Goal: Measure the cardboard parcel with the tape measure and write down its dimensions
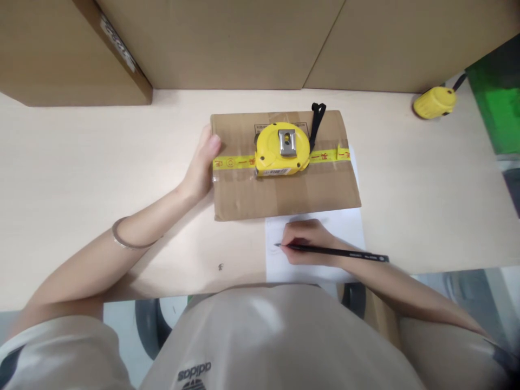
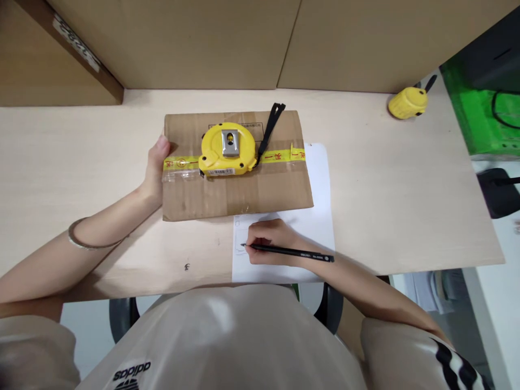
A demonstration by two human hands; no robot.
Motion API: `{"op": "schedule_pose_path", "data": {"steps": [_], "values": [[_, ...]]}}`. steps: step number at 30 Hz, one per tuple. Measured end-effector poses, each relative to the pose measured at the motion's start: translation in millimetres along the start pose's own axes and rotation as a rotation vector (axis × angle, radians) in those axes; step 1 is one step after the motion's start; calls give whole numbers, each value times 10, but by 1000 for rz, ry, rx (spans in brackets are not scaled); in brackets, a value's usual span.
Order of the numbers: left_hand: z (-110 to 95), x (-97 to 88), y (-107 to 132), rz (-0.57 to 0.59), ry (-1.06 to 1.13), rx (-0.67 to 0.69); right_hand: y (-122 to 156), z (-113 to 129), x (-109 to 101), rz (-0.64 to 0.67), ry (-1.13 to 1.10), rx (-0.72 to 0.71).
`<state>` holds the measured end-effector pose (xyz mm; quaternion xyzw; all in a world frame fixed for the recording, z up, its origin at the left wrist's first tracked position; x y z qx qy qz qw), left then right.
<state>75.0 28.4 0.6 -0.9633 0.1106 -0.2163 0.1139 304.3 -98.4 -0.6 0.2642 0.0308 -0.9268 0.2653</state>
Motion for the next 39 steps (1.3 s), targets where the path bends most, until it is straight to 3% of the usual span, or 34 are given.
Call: {"op": "schedule_pose_path", "data": {"steps": [15, 39], "values": [[-31, -19, -18, -24, -117, 5, -17, -14, -17, 92, -13, 3], [-8, -59, -1, 2, -74, -8, -15, -22, -33, 147, -17, 50]]}}
Point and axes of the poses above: each hand's wrist, its own y-axis away from the middle knuckle, its own x-axis out of the palm, z = x × y, the point moved 2 cm from there along -y, towards the middle knuckle, and after that the axes turned 10 degrees about x, right-handed, at the moved point
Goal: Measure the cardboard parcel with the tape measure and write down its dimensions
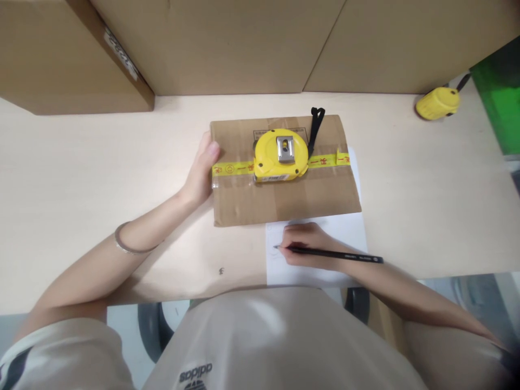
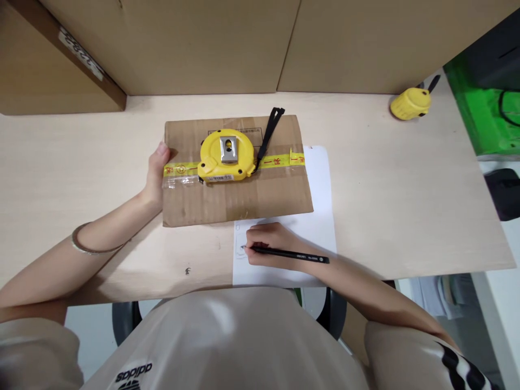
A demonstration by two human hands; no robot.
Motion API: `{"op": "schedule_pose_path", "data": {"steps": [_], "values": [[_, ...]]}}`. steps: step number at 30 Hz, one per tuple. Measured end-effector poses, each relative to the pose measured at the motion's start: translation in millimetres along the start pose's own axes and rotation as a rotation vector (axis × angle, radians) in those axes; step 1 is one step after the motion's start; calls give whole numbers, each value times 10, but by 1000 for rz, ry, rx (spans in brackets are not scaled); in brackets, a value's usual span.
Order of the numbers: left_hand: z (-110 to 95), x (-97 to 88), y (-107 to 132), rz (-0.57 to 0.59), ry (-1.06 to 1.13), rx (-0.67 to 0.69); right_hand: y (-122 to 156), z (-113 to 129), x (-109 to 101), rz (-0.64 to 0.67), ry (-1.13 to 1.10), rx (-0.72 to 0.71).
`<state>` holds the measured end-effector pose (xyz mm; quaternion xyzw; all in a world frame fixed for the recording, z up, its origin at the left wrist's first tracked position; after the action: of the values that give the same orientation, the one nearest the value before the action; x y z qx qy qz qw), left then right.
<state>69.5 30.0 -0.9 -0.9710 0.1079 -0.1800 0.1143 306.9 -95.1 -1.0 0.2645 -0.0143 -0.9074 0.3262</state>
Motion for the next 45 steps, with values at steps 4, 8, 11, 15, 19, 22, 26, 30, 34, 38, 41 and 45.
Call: {"op": "schedule_pose_path", "data": {"steps": [4, 8, 11, 15, 19, 22, 26, 30, 34, 38, 41, 45], "values": [[8, -4, -1, -12, 7, -20, 2, -10, 9, 2, -4, -20], [19, -7, -6, -3, -1, -11, 13, -45, 25, -17, 2, -6], [23, -12, -12, 8, -18, -7, 23, -64, 35, 6, 3, -10], [21, -7, -13, 2, -31, -19, 15, -69, 27, -32, 4, 8], [10, 22, -4, -22, 24, -35, -1, -25, 23, -56, 46, 31], [4, 43, 2, -36, 67, -45, 46, 65, -27, -91, 138, 49], [7, 51, 0, -4, 26, -4, 188, 242, -183, -148, 337, 52], [14, 40, -12, 11, 16, 32, 233, 324, -262, -115, 836, 256], [2, 46, -18, -5, 54, 45, 210, 327, -208, 89, 1031, 492], [-22, 53, -2, -20, 39, -3, 295, 515, -353, 177, 992, 404], [-68, 5, 22, -48, -37, 33, 256, 814, -668, 78, 698, 78], [-146, -97, 38, -12, -244, 111, -196, 1015, -1101, -491, 615, -46]]}}
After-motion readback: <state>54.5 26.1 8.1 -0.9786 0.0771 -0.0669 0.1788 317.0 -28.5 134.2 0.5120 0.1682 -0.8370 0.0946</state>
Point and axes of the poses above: each hand's wrist, its own y-axis away from the middle knuckle, its own x-axis out of the palm, z = x × y, the point moved 2 cm from there along -y, towards the middle knuckle, and after that the axes turned 10 degrees about x, right-handed, at the moved point
